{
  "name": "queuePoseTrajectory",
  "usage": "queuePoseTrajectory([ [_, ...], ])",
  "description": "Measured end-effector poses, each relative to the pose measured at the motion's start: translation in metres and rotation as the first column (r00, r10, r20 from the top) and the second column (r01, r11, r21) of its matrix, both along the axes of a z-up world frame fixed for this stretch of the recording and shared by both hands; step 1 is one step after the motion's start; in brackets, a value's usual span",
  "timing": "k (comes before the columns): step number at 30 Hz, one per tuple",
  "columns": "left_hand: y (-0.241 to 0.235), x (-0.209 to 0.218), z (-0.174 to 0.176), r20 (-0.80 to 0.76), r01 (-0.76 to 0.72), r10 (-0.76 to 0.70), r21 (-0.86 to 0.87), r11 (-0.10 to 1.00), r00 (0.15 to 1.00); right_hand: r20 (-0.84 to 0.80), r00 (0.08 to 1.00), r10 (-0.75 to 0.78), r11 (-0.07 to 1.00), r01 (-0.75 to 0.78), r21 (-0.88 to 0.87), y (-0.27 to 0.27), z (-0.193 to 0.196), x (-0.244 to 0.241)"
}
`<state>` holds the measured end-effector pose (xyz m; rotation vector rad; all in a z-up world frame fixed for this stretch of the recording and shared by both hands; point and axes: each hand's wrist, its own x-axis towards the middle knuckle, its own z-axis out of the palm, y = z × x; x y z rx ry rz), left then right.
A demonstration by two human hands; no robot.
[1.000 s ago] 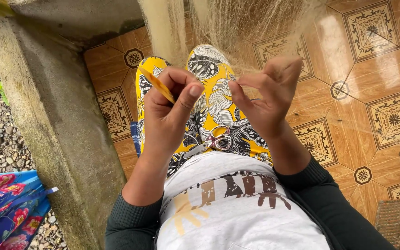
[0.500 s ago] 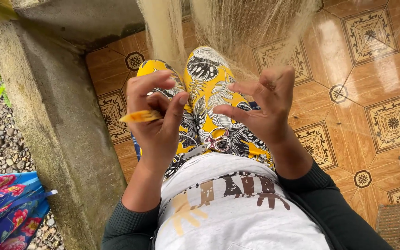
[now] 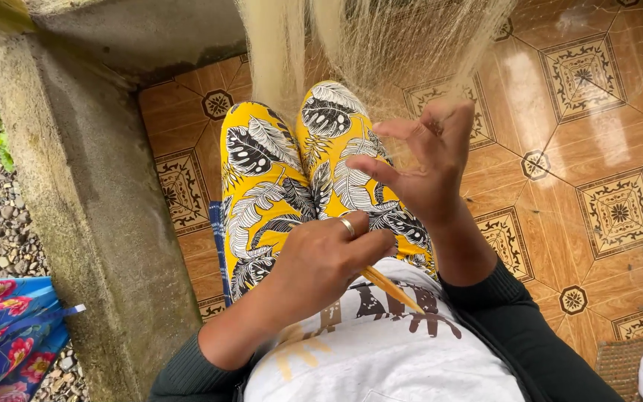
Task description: Repairing or weaving a fine mesh fishing net using a netting needle shuttle.
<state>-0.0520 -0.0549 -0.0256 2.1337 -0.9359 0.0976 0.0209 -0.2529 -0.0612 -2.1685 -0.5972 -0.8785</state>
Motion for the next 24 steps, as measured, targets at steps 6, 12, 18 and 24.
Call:
queuePoseTrajectory([
  [6, -0.011, 0.002, -0.006, 0.245, 0.017, 0.008, -0.101, 0.995, 0.969, -0.018, 1.0, 0.006, 1.0, -0.006, 0.015, 0.007, 0.001, -0.005],
  [12, -0.02, -0.005, -0.018, 0.418, 0.082, 0.015, -0.213, 0.973, 0.908, -0.048, 0.998, 0.046, 0.998, -0.045, 0.033, 0.006, -0.009, -0.007],
  [18, 0.004, 0.009, 0.004, 0.318, 0.245, -0.178, -0.181, 0.953, 0.931, 0.033, 0.997, 0.068, 0.998, -0.069, 0.015, 0.018, 0.007, -0.007],
  [24, 0.024, 0.01, 0.004, 0.128, -0.134, 0.191, -0.359, 0.924, 0.973, 0.054, 0.993, 0.103, 0.995, -0.104, 0.01, 0.019, -0.005, -0.011],
])
